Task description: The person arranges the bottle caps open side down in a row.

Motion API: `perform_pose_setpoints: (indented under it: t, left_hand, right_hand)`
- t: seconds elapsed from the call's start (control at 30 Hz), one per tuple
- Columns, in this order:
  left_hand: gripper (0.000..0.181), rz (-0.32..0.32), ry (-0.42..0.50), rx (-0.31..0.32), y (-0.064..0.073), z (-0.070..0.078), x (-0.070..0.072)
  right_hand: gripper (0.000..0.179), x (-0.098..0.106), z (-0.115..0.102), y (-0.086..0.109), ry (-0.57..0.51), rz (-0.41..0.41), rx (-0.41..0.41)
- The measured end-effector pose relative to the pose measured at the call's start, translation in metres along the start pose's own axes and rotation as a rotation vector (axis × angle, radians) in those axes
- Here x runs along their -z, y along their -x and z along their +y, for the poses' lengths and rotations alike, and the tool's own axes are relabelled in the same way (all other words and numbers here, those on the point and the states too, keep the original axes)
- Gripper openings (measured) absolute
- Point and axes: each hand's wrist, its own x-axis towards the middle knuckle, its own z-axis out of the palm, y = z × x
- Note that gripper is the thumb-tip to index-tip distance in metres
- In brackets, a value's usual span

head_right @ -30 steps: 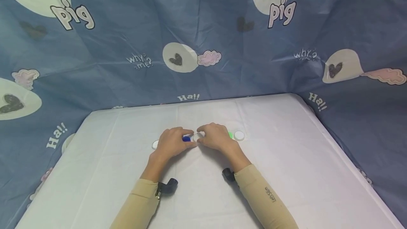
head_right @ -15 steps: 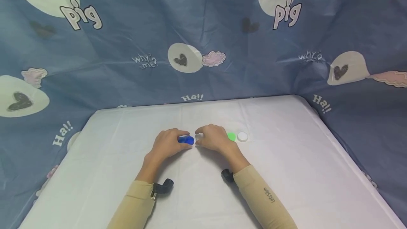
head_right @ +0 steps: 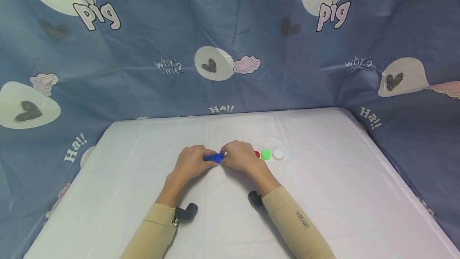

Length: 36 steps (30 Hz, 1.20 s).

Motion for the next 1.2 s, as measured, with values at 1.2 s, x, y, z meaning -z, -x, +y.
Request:
perform_pose_setpoints:
  t: [1.2]
  left_hand:
    - [0.037, 0.111, -0.021, -0.102, -0.002, 0.002, 0.009]
  right_hand:
    - [0.026, 0.004, 0.010, -0.001, -0.213, 0.071, -0.006]
